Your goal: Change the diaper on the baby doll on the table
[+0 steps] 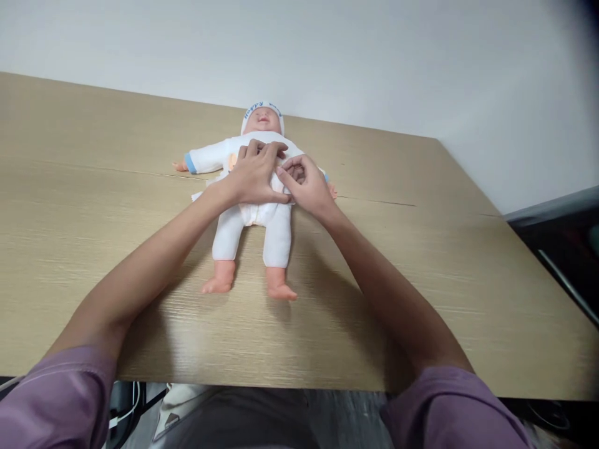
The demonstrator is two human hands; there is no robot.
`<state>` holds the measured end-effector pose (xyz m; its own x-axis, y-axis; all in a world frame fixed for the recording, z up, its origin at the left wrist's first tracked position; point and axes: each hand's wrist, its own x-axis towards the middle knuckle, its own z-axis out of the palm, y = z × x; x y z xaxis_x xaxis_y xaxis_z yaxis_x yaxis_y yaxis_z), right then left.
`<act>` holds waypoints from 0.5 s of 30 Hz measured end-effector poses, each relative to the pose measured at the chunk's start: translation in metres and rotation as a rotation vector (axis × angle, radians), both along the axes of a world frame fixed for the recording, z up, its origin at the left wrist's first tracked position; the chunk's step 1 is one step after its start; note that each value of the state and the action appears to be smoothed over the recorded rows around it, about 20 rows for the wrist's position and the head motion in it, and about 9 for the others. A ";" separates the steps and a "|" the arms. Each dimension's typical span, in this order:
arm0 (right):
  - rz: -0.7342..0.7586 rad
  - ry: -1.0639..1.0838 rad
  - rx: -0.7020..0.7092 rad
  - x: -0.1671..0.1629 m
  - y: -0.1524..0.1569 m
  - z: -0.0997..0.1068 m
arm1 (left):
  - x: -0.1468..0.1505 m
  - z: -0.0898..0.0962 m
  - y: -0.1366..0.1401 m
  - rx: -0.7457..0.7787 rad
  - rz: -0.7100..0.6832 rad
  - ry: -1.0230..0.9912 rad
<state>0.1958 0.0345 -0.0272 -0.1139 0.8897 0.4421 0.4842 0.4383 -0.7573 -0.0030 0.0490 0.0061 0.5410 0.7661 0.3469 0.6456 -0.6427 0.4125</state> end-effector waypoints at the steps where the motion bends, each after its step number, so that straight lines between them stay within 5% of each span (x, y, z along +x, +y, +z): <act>1: 0.005 -0.015 0.083 0.002 -0.010 -0.003 | -0.002 0.001 0.002 -0.018 -0.023 -0.022; 7: 0.137 -0.201 0.294 0.007 -0.047 -0.021 | -0.043 0.003 0.019 -0.144 -0.237 -0.290; 12: 0.098 -0.255 0.312 0.006 -0.045 -0.031 | -0.088 -0.022 0.028 -0.169 0.077 -0.459; 15: 0.075 -0.253 0.349 0.004 -0.046 -0.027 | -0.104 -0.038 0.030 -0.250 0.120 -0.469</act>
